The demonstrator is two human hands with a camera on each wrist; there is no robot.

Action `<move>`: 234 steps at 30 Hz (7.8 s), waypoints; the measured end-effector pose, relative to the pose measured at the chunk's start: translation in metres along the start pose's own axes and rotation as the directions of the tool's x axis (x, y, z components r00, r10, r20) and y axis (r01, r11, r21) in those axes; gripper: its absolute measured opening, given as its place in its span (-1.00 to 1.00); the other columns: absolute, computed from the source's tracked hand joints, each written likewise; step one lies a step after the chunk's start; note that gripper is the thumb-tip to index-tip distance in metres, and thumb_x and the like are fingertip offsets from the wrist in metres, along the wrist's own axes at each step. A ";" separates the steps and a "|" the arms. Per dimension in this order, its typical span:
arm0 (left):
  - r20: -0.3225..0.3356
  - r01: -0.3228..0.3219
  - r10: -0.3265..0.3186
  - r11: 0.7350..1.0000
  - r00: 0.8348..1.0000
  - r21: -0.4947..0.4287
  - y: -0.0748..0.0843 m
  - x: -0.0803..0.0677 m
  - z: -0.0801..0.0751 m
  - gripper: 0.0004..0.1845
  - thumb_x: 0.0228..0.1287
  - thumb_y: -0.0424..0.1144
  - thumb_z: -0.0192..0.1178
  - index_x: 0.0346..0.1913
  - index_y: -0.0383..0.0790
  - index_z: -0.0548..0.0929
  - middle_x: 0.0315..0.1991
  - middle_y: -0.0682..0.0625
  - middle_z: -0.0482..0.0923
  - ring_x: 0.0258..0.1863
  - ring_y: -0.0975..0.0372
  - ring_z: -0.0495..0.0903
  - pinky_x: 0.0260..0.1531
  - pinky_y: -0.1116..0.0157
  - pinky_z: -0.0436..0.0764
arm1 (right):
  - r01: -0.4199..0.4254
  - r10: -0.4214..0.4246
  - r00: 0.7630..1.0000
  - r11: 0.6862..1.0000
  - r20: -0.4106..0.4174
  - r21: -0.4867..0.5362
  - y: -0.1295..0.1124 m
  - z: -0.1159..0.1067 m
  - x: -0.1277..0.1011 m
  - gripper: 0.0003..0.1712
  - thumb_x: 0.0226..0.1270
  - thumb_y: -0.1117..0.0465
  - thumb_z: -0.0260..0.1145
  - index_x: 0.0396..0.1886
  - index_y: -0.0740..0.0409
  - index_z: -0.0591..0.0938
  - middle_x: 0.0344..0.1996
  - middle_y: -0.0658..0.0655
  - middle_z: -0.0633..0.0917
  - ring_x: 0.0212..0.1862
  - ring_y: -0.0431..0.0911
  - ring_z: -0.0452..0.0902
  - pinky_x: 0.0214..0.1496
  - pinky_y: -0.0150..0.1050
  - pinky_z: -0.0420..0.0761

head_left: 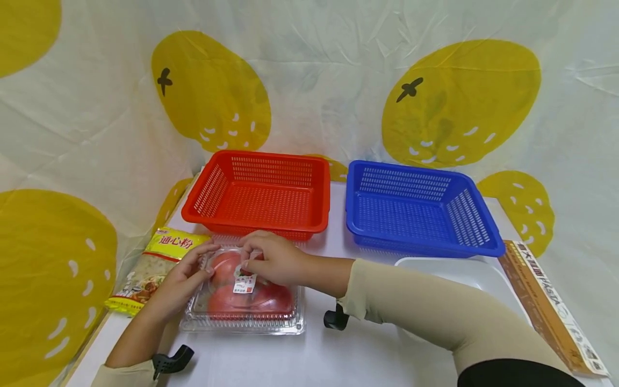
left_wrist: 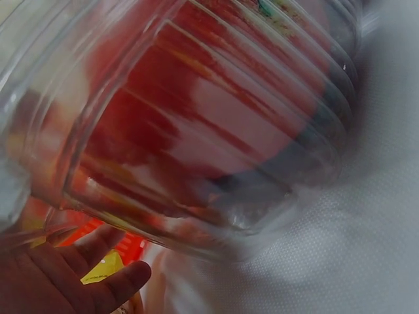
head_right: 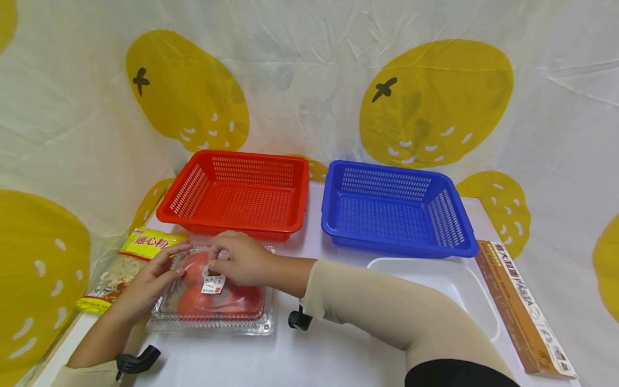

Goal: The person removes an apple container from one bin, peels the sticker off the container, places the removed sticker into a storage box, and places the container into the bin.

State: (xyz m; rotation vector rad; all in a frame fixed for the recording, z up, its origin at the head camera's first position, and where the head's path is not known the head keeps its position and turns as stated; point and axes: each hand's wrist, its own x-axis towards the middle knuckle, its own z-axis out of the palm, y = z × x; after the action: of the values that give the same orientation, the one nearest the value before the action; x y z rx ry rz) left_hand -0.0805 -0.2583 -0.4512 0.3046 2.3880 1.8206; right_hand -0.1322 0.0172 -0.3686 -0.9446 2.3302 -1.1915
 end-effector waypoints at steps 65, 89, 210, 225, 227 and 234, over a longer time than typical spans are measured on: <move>0.023 -0.019 0.015 0.987 1.000 0.162 0.007 -0.001 -0.003 -0.44 0.63 -0.26 0.18 0.59 -0.04 0.38 0.68 -0.22 0.07 0.49 -0.26 0.28 0.32 0.13 0.55 | -0.394 0.402 0.853 0.914 0.334 -0.093 0.207 -0.184 -0.249 -0.61 0.45 0.21 0.47 0.24 0.01 0.76 -0.39 -0.02 0.54 -0.27 -0.16 0.51 -0.29 -0.34 0.40; -0.126 -0.032 0.083 0.932 0.989 0.360 0.063 0.033 -0.063 -0.49 0.69 -0.17 0.09 0.55 -0.24 0.41 0.53 -0.31 0.34 0.42 -0.27 0.37 -0.06 0.44 0.67 | -0.270 0.276 0.961 0.950 -0.022 0.157 0.073 -0.140 -0.206 -0.50 0.66 0.11 0.26 0.47 0.13 0.52 0.28 0.21 0.63 0.24 0.11 0.58 -0.02 -0.14 0.76; -0.081 0.251 -0.240 0.953 0.967 0.170 0.012 0.111 -0.093 -0.37 0.75 -0.01 -0.03 0.73 0.11 0.15 0.58 -0.30 0.23 0.40 -0.28 0.42 0.37 -0.20 0.48 | -0.174 0.508 0.842 0.574 -0.182 0.800 0.099 -0.132 0.140 -0.57 0.57 0.08 0.30 0.36 -0.08 0.52 0.16 0.11 0.54 -0.05 0.08 0.51 0.01 0.03 0.67; -0.107 0.285 -0.267 0.933 0.958 0.219 0.017 0.104 -0.092 -0.36 0.73 0.06 -0.02 0.73 0.17 0.16 0.64 -0.26 0.14 0.50 -0.25 0.23 0.46 -0.37 0.22 | -0.205 0.454 0.869 0.693 -0.198 0.691 0.090 -0.132 0.153 -0.32 0.68 0.00 0.25 0.65 -0.04 0.31 0.50 0.12 0.39 0.35 0.11 0.45 0.38 0.09 0.59; -0.113 0.305 -0.286 0.925 0.952 0.226 0.017 0.104 -0.092 -0.35 0.71 0.11 -0.01 0.72 0.22 0.17 0.65 -0.24 0.13 0.50 -0.25 0.23 0.45 -0.39 0.23 | -0.226 0.470 0.861 0.695 -0.194 0.682 0.087 -0.133 0.153 -0.32 0.67 0.00 0.25 0.65 -0.05 0.30 0.50 0.11 0.39 0.35 0.09 0.45 0.39 0.07 0.59; -0.127 0.316 -0.292 0.910 0.948 0.269 0.019 0.103 -0.090 -0.36 0.69 0.13 0.02 0.71 0.24 0.22 0.66 -0.20 0.12 0.51 -0.24 0.22 0.42 -0.39 0.29 | -0.307 0.483 0.867 0.712 -0.122 0.632 0.066 -0.139 0.149 -0.19 0.70 0.05 0.21 0.77 -0.05 0.09 0.67 0.07 0.22 0.53 0.09 0.30 0.47 0.14 0.50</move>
State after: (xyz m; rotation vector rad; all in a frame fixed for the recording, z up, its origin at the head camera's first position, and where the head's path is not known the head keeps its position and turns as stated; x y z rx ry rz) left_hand -0.1987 -0.3134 -0.4061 -0.1204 2.5804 1.3801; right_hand -0.3448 0.0206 -0.3429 -0.0340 1.9655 -1.7789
